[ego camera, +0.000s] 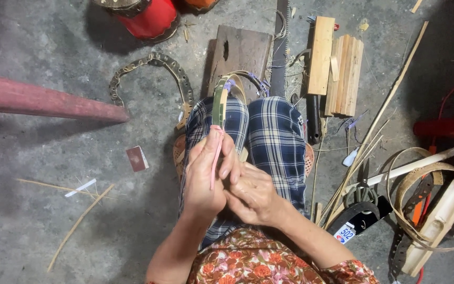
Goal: The person sits on the floor and weaves a thin purple ribbon around a circular bamboo frame. They tie the ribbon to secure it, then continue wrapping it around the frame multiple times, adjusting the tension and position as needed.
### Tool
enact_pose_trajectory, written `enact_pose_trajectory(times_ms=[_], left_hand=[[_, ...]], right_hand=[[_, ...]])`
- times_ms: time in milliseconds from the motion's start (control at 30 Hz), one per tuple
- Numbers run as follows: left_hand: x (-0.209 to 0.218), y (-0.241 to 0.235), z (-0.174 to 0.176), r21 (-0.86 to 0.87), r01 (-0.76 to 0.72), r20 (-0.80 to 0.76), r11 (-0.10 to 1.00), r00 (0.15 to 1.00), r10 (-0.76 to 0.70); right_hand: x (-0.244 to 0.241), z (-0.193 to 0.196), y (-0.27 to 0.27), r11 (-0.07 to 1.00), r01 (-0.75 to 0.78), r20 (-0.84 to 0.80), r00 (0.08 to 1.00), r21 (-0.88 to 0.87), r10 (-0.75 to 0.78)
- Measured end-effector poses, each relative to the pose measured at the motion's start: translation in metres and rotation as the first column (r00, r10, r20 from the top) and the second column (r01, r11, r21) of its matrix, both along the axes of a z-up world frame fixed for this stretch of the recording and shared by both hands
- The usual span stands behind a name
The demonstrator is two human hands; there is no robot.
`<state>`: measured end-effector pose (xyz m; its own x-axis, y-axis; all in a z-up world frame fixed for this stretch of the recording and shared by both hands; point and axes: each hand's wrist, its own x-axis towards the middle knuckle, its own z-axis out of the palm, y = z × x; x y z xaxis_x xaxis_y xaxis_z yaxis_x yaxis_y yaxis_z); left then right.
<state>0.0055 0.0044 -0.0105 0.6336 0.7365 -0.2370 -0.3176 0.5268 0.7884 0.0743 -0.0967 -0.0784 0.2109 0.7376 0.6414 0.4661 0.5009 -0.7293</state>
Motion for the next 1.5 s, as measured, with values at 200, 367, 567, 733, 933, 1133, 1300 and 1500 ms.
enact_pose_trajectory(times_ms=[200, 367, 567, 733, 933, 1133, 1300, 1500], left_hand=[[-0.001, 0.002, 0.004, -0.003, 0.013, -0.026, 1.000, 1.000, -0.014], [-0.009, 0.005, -0.005, -0.093, 0.010, 0.045, 0.996, 0.999, -0.006], [-0.062, 0.062, 0.013, -0.260, 0.137, 0.343, 0.956, 0.938, -0.041], [-0.090, 0.082, 0.007, -0.247, 0.210, 0.496, 0.946, 0.866, -0.064], [-0.068, 0.066, -0.008, -0.267, 0.393, 0.632, 0.880, 0.760, -0.148], [-0.044, 0.049, -0.010, -0.276, 0.444, 0.718, 0.852, 0.685, -0.124], [-0.030, 0.020, -0.011, -0.325, 0.446, 0.615, 0.834, 0.769, -0.172], [-0.034, 0.001, -0.021, -0.330, 0.429, 0.565, 0.841, 0.804, -0.188]], right_hand=[[-0.001, 0.005, 0.001, 1.000, -0.012, -0.009, 1.000, -0.017, 0.011], [-0.008, -0.009, 0.000, 0.999, 0.024, 0.026, 0.999, -0.030, -0.023], [0.012, 0.031, -0.016, 0.965, 0.180, -0.156, 0.965, -0.189, -0.210], [0.066, 0.020, -0.038, 0.811, 0.392, -0.404, 0.720, -0.434, -0.564], [0.087, 0.056, -0.017, 0.882, 0.214, -0.595, 0.669, -0.419, -0.445], [0.040, 0.041, -0.009, 0.898, 0.395, -0.013, 0.914, -0.192, -0.405], [0.031, 0.034, -0.015, 0.888, 0.439, 0.557, 0.707, 0.136, -0.435], [0.015, -0.024, -0.040, 0.878, 0.451, 0.561, 0.690, 0.162, -0.457]])
